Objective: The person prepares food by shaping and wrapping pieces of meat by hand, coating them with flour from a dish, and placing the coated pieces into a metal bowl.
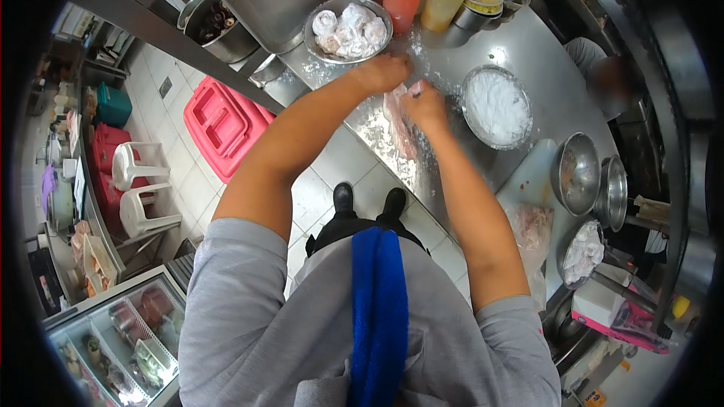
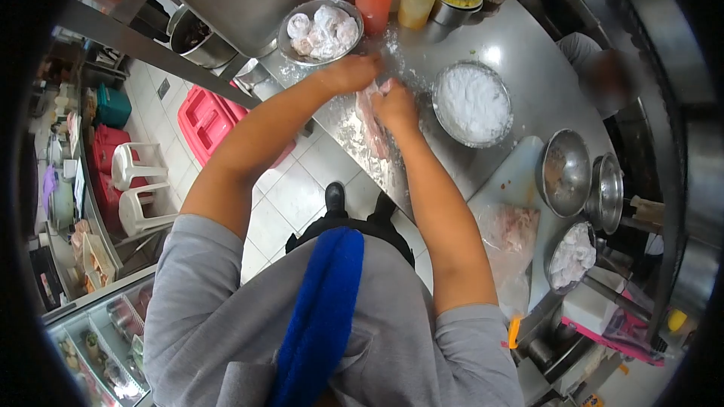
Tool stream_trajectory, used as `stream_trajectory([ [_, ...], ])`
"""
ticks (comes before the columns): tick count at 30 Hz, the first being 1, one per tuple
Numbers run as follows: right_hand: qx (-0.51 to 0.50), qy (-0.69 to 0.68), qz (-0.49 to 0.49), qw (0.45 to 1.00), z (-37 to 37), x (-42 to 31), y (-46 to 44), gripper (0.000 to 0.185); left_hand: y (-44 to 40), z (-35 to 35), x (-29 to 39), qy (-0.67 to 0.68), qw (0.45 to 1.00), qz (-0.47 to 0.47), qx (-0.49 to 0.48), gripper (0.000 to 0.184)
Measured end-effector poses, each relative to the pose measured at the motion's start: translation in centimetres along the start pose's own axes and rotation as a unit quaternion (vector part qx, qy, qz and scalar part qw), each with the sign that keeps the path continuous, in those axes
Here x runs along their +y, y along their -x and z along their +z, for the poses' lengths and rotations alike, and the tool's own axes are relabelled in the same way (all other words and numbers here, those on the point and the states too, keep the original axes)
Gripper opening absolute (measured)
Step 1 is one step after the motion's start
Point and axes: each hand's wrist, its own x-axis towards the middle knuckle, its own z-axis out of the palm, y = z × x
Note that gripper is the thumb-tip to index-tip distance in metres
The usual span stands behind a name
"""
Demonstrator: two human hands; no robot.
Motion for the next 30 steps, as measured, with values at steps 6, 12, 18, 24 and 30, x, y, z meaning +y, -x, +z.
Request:
stream_trajectory([
  [6, 0.051, -0.097, -0.064, 0.992, 0.6, 0.9, 0.1, 0.035, 0.7, -0.7, -0.1, 0.114, 0.993, -0.023, 0.005, 0.027],
  [12, 0.023, -0.039, 0.01, 0.999, 0.2, -0.8, 1.8, 0.044, 2.1, 0.0, -0.2, 0.154, 0.985, -0.033, 0.066, 0.024],
  [18, -0.051, 0.089, 0.029, 0.994, -1.1, -1.2, 3.0, 0.039, 3.7, 1.2, -0.5, 0.131, 0.98, -0.031, 0.144, 0.02],
  [24, -0.008, 0.0, -0.045, 0.999, -0.8, -0.5, 4.6, 0.027, 5.3, 1.6, 0.3, 0.103, 0.969, -0.079, 0.21, 0.023],
  [30, 0.077, 0.017, -0.236, 0.969, 0.7, 0.8, 7.3, 0.031, 5.5, 2.5, 0.2, 0.045, 0.969, -0.108, 0.217, 0.023],
])
